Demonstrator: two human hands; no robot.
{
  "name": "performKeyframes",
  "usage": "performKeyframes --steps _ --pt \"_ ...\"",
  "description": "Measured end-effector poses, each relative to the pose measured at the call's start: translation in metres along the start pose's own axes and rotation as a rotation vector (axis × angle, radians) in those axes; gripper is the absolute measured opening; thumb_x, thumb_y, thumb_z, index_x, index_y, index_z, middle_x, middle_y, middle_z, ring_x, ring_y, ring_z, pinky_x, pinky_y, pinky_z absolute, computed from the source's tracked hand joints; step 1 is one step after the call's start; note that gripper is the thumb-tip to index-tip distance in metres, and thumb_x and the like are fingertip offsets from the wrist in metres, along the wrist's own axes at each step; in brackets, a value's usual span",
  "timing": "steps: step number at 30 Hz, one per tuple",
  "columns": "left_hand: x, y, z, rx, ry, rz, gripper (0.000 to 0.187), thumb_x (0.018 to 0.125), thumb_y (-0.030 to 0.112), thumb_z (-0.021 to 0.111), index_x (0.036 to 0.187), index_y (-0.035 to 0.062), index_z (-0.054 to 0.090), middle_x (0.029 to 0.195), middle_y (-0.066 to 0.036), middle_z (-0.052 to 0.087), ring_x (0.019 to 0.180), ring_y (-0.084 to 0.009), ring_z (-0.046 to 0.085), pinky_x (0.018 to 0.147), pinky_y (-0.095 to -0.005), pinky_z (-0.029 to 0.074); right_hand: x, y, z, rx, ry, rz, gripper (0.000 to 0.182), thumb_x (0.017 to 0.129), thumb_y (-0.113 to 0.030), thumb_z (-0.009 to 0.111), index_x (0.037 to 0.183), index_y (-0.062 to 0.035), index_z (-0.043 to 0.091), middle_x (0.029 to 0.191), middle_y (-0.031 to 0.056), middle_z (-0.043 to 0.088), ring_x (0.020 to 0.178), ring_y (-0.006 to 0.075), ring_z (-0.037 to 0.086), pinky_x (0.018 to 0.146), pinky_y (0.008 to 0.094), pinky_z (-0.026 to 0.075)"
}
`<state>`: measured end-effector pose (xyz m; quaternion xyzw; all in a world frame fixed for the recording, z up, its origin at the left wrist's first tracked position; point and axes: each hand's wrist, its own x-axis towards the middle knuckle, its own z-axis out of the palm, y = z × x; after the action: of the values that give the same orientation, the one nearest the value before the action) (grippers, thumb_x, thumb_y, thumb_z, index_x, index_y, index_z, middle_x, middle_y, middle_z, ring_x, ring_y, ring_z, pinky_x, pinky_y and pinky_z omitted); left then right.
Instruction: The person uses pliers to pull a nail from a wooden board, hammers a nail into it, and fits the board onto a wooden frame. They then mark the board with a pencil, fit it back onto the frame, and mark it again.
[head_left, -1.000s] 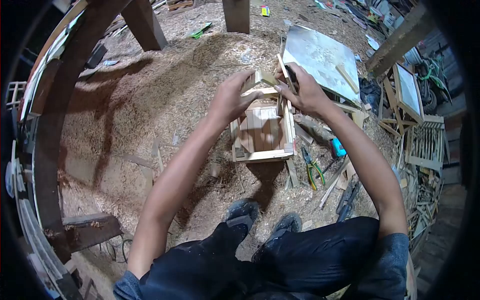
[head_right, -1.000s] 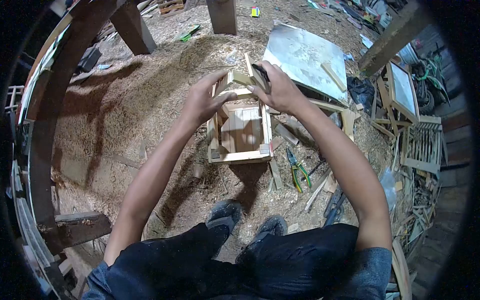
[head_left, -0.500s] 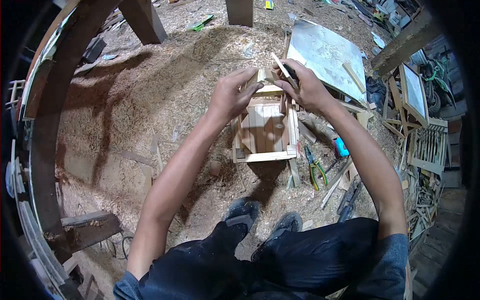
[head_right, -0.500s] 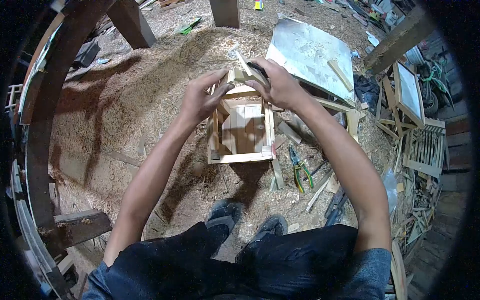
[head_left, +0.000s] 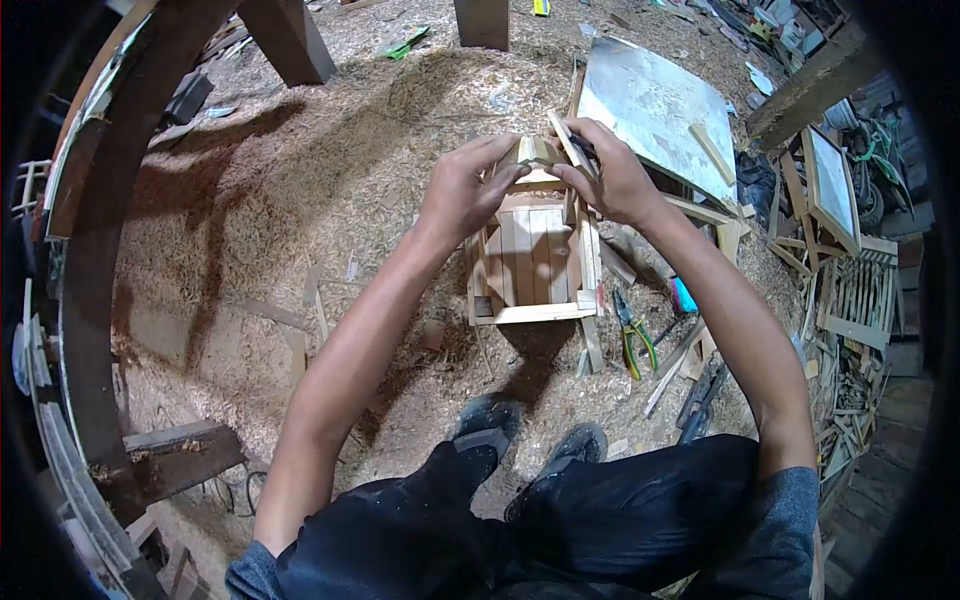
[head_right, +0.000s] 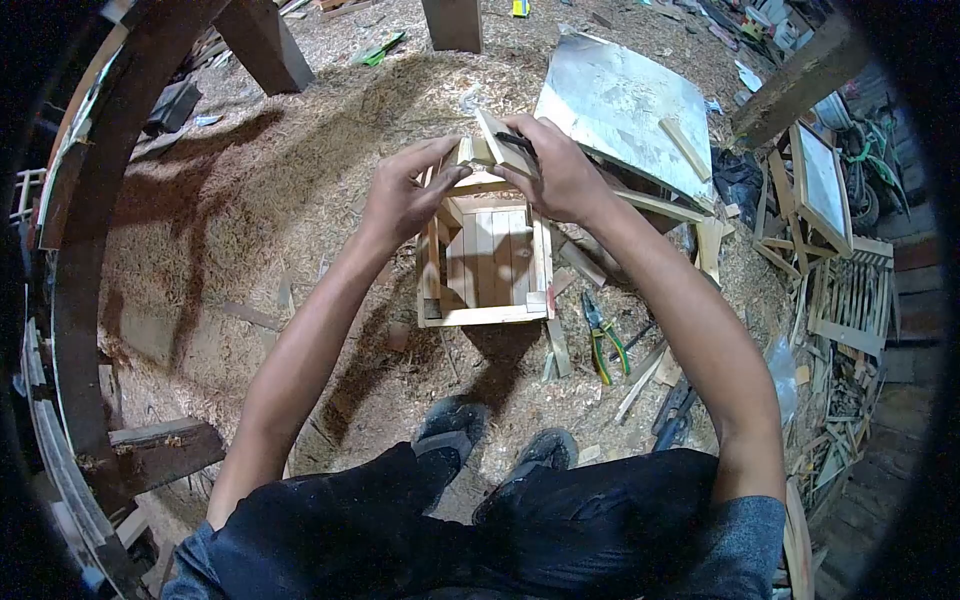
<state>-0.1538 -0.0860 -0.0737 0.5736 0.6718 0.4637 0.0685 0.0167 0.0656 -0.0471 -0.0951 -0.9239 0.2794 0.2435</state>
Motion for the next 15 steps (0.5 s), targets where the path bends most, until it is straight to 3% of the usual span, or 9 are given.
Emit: performKeyframes --steps 8,9,11,13,14,15 --pt "0.001 0.005 -0.004 -0.002 -0.033 -0.088 0.039 0.086 0.022 0.074 0.121 0.0052 0.066 0.119 -0.016 0.068 0.109 -0.0254 0.066 0.093 -0.0378 0.052 0.001 -0.004 0.005 -0.016 0.049 0.04 0.048 0.084 -0.018 0.075 0.123 -0.0026 0.052 0.106 0.0219 0.061 0.1 0.0386 0.06 0.087 0.0425 0.048" --pt "0.001 0.006 -0.005 -0.006 -0.088 -0.156 0.043 0.087 0.023 0.074 0.125 0.0057 0.065 0.123 -0.016 0.066 0.114 -0.0256 0.064 0.095 -0.0393 0.051 0.002 -0.004 0.005 -0.045 0.057 0.01 0.046 0.085 -0.02 0.075 0.121 -0.002 0.052 0.1 0.02 0.061 0.094 0.0346 0.062 0.083 0.0406 0.049" --pt "-0.004 -0.001 -0.004 0.065 -0.043 -0.078 0.046 0.089 0.026 0.07 0.13 0.0068 0.06 0.129 -0.016 0.062 0.118 -0.0261 0.06 0.099 -0.0414 0.049 0.001 -0.004 0.001 -0.078 0.072 -0.014 0.045 0.086 -0.023 0.074 0.118 -0.0013 0.053 0.095 0.0181 0.061 0.089 0.0307 0.063 0.079 0.0386 0.051" --pt "-0.015 -0.007 -0.007 0.131 -0.001 -0.001 0.05 0.092 0.029 0.067 0.135 0.0079 0.056 0.134 -0.017 0.058 0.123 -0.0266 0.057 0.103 -0.0434 0.046 -0.007 0.0 -0.008 0.024 0.062 0.147 0.042 0.088 -0.029 0.073 0.112 -0.0015 0.053 0.078 0.0075 0.058 0.071 0.0177 0.061 0.065 0.0313 0.05" --pt "-0.029 -0.008 -0.012 0.054 0.038 -0.174 0.05 0.095 0.032 0.062 0.137 0.0076 0.053 0.137 -0.017 0.055 0.127 -0.0269 0.053 0.105 -0.0447 0.044 -0.014 0.009 -0.007 0.175 0.154 0.139 0.047 0.087 -0.037 0.074 0.109 -0.0022 0.052 0.068 -0.0024 0.049 0.061 0.0088 0.052 0.056 0.0258 0.044" --pt "-0.044 -0.01 -0.017 -0.023 0.075 -0.35 0.05 0.097 0.035 0.057 0.139 0.0072 0.051 0.14 -0.018 0.052 0.131 -0.0271 0.05 0.107 -0.0459 0.042 -0.021 0.002 -0.013 0.306 0.211 0.245 0.053 0.085 -0.041 0.076 0.112 -0.0023 0.051 0.071 -0.0014 0.052 0.062 0.0101 0.053 0.056 0.0251 0.043"
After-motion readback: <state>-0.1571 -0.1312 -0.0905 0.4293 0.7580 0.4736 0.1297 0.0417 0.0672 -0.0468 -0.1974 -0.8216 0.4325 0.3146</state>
